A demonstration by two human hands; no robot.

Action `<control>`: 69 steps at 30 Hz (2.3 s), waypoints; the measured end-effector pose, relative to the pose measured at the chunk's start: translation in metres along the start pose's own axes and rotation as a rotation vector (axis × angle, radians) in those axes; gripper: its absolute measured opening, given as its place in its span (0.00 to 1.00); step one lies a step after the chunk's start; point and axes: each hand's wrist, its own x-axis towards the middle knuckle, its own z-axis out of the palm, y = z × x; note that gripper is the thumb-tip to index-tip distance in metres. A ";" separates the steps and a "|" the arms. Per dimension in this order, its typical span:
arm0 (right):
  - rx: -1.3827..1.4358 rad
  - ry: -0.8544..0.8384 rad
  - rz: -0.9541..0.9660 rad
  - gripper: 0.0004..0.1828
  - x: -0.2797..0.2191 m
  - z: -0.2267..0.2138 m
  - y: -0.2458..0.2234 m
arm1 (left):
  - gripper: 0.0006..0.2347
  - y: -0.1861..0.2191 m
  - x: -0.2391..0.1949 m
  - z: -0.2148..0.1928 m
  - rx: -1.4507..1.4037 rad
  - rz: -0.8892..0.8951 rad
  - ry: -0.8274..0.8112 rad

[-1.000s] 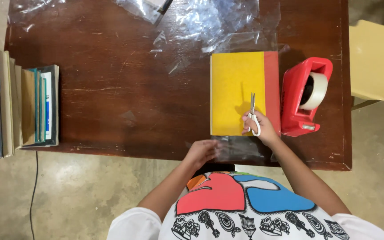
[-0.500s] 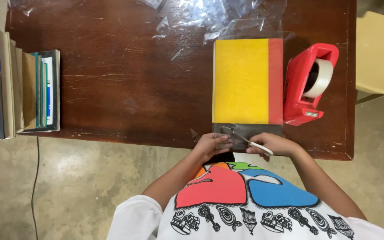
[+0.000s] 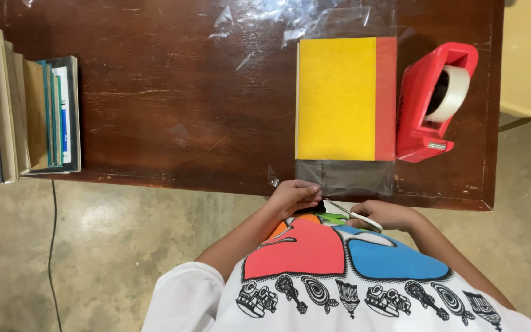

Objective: The person covers a yellow and red book with a clear plastic sheet. They use scissors to trim the excess plastic from the edges and a tape dispenser to secure the plastic to the book's spine and covers.

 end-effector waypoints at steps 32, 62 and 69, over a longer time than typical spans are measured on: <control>0.265 0.190 -0.107 0.16 0.006 0.029 -0.036 | 0.17 -0.006 0.007 -0.006 0.168 0.015 -0.066; 0.369 0.218 -0.140 0.16 0.015 0.032 -0.038 | 0.15 -0.003 -0.003 -0.006 0.169 0.033 -0.091; 0.341 0.245 -0.139 0.15 0.025 0.030 -0.050 | 0.14 -0.002 -0.005 -0.006 0.098 0.034 -0.106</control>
